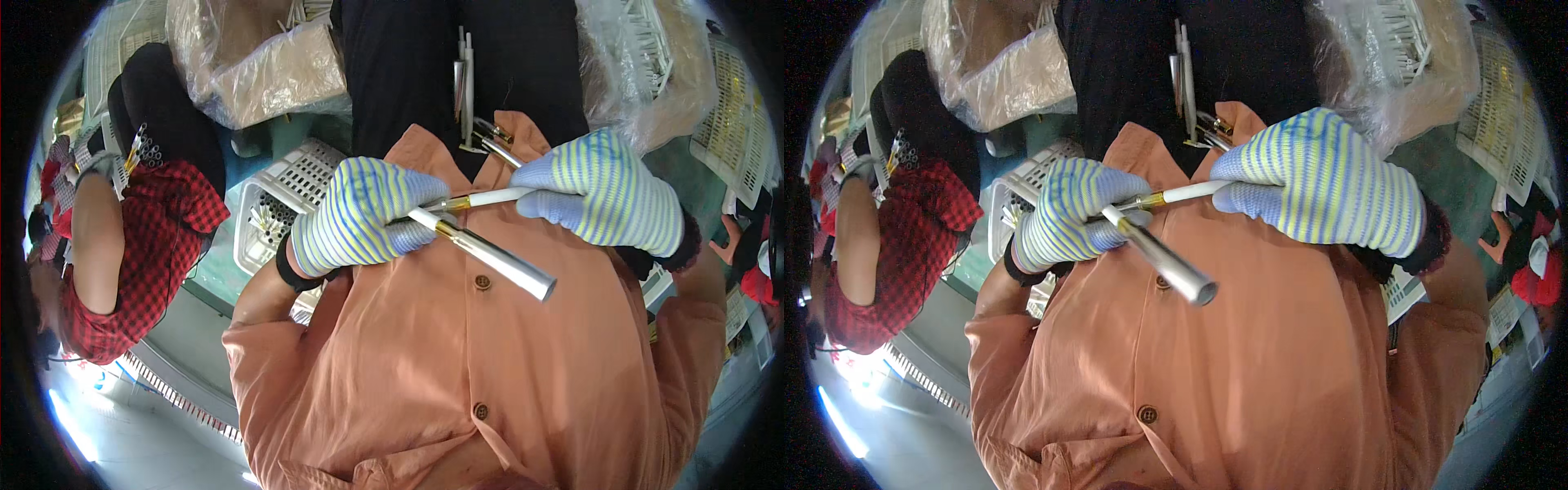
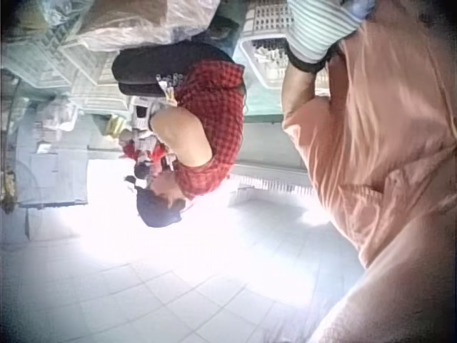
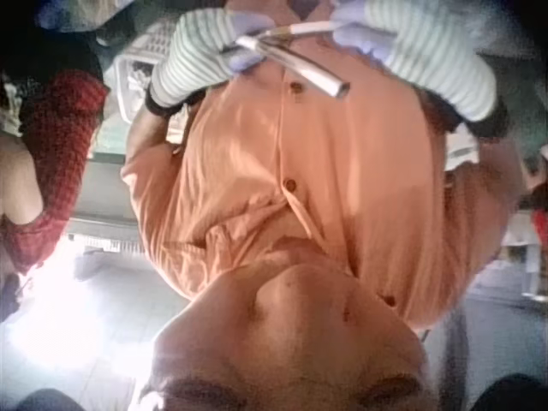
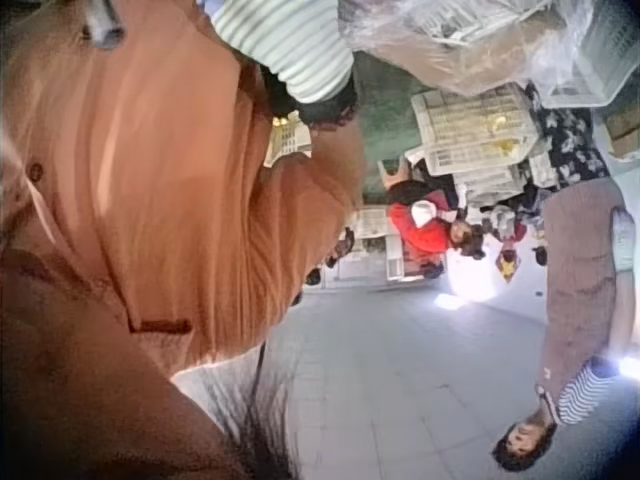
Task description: Manually assembling plastic tubes onto metal components and sorting them into bins within a factory environment.
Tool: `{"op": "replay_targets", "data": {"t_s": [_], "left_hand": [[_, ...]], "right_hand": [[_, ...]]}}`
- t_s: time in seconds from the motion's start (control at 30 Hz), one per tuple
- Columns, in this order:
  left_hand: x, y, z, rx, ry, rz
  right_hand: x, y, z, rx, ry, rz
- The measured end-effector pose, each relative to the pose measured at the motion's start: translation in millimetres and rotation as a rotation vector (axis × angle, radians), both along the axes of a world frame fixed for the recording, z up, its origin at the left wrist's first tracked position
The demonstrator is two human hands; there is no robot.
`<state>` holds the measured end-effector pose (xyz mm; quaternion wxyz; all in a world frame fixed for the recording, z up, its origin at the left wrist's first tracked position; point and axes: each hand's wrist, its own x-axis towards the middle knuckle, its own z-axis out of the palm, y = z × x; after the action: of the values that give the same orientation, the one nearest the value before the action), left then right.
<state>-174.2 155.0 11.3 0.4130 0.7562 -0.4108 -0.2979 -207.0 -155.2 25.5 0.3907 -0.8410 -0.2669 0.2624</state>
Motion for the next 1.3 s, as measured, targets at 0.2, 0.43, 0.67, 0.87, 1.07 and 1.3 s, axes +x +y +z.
{"op": "replay_targets", "data": {"t_s": [0.2, 0.43, 0.67, 0.87, 1.07, 1.3], "left_hand": [[10.2, -3.3, -16.6, 0.118, -0.043, 0.069], [14.6, 36.5, -22.5, 0.31, 0.175, 0.395], [17.6, 65.0, -20.5, 0.383, 0.345, 0.741], [21.6, 21.7, -6.5, 0.077, 0.628, 0.801], [12.3, -24.6, -18.4, -0.132, 0.666, 0.545], [16.5, 6.1, -5.7, -0.074, 0.725, 0.686]], "right_hand": [[38.4, 5.0, -27.7, 0.187, -0.052, -0.226], [102.0, 26.6, -54.3, -0.003, -0.747, 0.119], [110.5, 32.2, -62.9, -0.258, -0.787, 0.24], [103.9, 42.1, -39.4, -0.592, -0.801, 0.516], [81.1, 34.0, 21.9, -0.425, -0.481, 0.214], [94.3, 34.2, -47.3, 0.153, -0.496, -0.275]]}}
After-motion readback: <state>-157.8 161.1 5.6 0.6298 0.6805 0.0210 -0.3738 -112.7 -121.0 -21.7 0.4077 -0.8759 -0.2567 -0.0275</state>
